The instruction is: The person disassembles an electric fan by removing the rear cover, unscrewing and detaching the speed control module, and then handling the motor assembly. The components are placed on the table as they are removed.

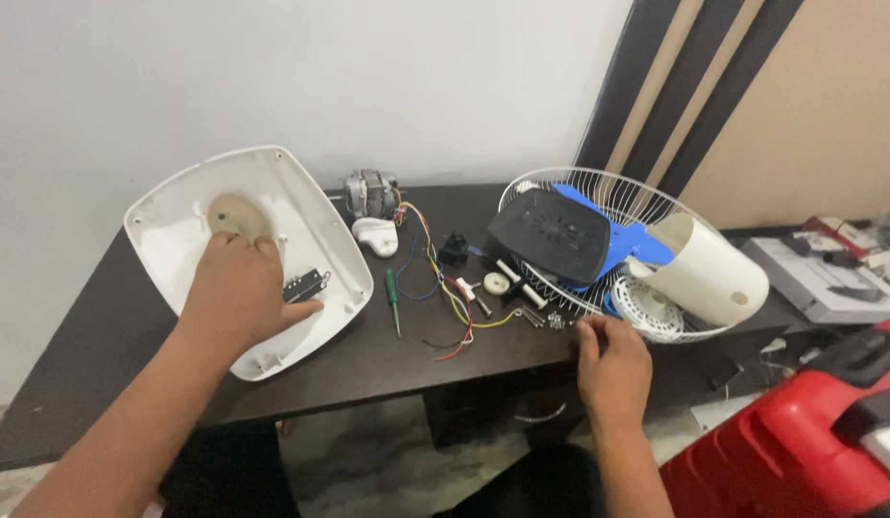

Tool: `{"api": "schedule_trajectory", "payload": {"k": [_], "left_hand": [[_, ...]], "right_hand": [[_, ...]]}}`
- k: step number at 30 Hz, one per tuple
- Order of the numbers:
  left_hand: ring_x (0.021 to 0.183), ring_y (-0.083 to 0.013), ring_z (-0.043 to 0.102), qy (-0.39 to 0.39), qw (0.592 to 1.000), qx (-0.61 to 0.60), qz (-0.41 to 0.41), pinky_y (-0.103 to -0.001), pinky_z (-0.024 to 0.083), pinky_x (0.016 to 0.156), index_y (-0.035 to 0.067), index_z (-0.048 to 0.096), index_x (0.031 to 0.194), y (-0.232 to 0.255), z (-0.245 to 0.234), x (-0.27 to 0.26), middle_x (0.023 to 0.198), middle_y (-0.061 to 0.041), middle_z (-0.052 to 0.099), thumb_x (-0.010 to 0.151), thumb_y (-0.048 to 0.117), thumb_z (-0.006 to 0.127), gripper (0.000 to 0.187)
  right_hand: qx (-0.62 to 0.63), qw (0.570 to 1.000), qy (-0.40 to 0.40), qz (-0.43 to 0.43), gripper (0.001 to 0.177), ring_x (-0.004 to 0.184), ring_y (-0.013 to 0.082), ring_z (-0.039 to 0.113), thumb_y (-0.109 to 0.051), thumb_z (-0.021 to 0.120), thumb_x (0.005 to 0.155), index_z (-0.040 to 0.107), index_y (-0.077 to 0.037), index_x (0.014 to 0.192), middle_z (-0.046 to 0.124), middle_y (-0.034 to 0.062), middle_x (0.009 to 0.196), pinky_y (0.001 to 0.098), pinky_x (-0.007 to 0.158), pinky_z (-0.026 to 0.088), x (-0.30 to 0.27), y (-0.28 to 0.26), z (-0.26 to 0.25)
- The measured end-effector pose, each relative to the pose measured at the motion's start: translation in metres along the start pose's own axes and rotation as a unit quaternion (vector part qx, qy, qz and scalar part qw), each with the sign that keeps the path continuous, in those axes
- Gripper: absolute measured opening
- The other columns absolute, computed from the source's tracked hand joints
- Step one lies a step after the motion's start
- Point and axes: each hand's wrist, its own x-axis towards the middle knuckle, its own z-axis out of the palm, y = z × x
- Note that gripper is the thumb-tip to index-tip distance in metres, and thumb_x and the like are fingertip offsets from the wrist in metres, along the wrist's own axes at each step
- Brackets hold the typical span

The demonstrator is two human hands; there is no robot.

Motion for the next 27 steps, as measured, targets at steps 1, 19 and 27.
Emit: {"api": "schedule_trajectory", "payload": {"k": [1,19,27], "left_hand": [[0.082,-0.0275,0.067,-0.015,1.000,0.005,-0.001,-0.037,0.046,0.091,-0.003,0.069,0.089,0.000,-0.002,0.003,0.078,-0.013,0.069,0.068,0.076,0.073,0.082],[0.083,-0.0274,0.067,0.002,1.000,0.000,-0.002,-0.037,0.047,0.090,-0.004,0.069,0.088,0.002,-0.004,0.003,0.077,-0.013,0.070,0.067,0.074,0.075,0.081],[0.082,-0.0276,0.067,0.017,1.000,0.000,-0.001,-0.038,0.047,0.089,-0.003,0.070,0.086,0.001,0.000,0.001,0.076,-0.013,0.069,0.067,0.073,0.077,0.078]], "right_hand": [[-0.049,0.999,-0.005,-0.018,0.014,0.094,0.0322,0.067,-0.018,0.072,0.092,0.077,-0.007,0.099,0.072,0.0147,0.096,0.0423,0.086,0.052,0.002,0.006,-0.001],[-0.069,0.994,0.005,-0.080,0.020,0.112,0.0285,0.062,-0.021,0.070,0.091,0.077,-0.007,0.105,0.072,0.0063,0.113,0.0413,0.097,0.049,-0.021,0.024,0.001],[-0.076,0.989,-0.037,-0.118,0.032,0.122,0.0323,0.054,-0.023,0.065,0.093,0.074,-0.010,0.121,0.064,0.0097,0.126,0.0435,0.104,0.045,-0.030,0.021,-0.004]]}}
